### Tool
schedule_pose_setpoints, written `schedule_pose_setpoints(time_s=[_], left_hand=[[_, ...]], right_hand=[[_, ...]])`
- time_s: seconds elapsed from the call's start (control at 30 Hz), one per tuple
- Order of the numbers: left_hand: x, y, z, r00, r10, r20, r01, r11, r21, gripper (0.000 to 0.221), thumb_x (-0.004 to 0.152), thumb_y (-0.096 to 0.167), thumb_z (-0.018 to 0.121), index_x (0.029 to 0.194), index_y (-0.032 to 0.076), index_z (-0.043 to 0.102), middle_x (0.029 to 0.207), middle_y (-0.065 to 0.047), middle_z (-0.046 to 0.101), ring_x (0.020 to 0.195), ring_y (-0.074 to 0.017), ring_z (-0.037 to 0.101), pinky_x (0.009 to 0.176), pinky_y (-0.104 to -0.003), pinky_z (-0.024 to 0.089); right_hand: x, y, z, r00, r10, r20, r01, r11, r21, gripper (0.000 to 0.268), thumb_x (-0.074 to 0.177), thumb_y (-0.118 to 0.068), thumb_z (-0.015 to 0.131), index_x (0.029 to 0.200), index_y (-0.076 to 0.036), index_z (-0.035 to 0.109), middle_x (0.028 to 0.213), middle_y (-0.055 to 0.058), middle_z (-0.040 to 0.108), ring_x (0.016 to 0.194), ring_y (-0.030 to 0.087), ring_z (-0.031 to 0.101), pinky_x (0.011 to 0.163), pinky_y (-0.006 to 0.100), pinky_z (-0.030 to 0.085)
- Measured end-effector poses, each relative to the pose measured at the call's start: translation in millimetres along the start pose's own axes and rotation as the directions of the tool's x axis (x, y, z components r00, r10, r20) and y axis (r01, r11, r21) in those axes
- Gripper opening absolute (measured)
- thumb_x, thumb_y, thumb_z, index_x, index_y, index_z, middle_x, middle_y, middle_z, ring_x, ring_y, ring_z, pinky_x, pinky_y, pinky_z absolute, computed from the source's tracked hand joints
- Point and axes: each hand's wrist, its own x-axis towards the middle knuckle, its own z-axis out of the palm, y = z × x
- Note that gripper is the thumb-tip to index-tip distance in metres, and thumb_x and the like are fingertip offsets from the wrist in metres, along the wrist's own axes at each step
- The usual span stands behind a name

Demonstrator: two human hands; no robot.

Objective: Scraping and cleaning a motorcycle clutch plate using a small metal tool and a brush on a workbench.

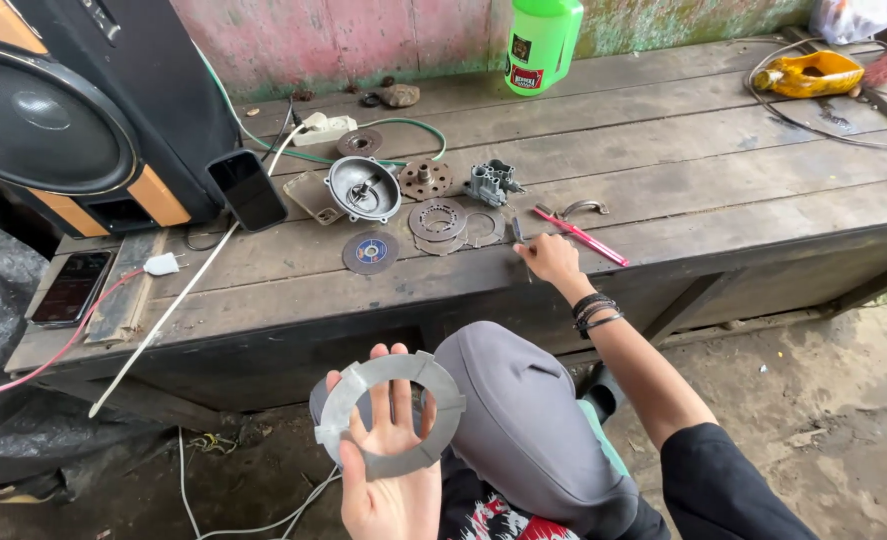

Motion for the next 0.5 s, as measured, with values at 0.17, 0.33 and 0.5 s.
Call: schedule_pose_setpoints(time_s=[0.17, 0.33, 0.5], left_hand=[[-3, -3, -3, 0.996, -0.078, 0.049, 0.079, 0.997, -0.018, 0.065, 0.111, 0.028, 0.047, 0.165, 0.013, 0.015, 0.172, -0.022, 0.011, 0.159, -0.0381, 0.01, 0.127, -0.06, 0.017], [-10, -8, -7, 0.991, -0.104, -0.081, 0.124, 0.94, 0.316, 0.069, 0.106, 0.041, 0.046, 0.157, -0.002, 0.029, 0.159, -0.033, 0.038, 0.146, -0.0436, 0.042, 0.117, -0.057, 0.037], [-15, -12, -12, 0.996, -0.049, -0.071, 0.075, 0.896, 0.437, 0.066, 0.107, 0.034, 0.047, 0.147, -0.018, 0.037, 0.147, -0.044, 0.047, 0.133, -0.0484, 0.055, 0.103, -0.048, 0.053]], right_hand=[[1, 23, -4, 0.928, -0.075, -0.364, 0.101, 0.993, 0.054, 0.013, 0.084, -0.018, 0.073, 0.086, -0.008, 0.065, 0.095, 0.011, 0.069, 0.087, 0.035, 0.066, 0.071, 0.045, 0.055], [8, 84, -5, 0.915, 0.054, -0.399, -0.093, 0.993, -0.078, 0.038, 0.082, -0.022, 0.078, 0.116, -0.012, 0.064, 0.12, 0.015, 0.056, 0.11, 0.037, 0.055, 0.087, 0.048, 0.05], [-1, 104, -25, 0.97, 0.126, -0.208, -0.102, 0.987, 0.122, 0.013, 0.084, -0.014, 0.081, 0.09, -0.009, 0.071, 0.095, 0.009, 0.064, 0.084, 0.029, 0.065, 0.078, 0.042, 0.053]])
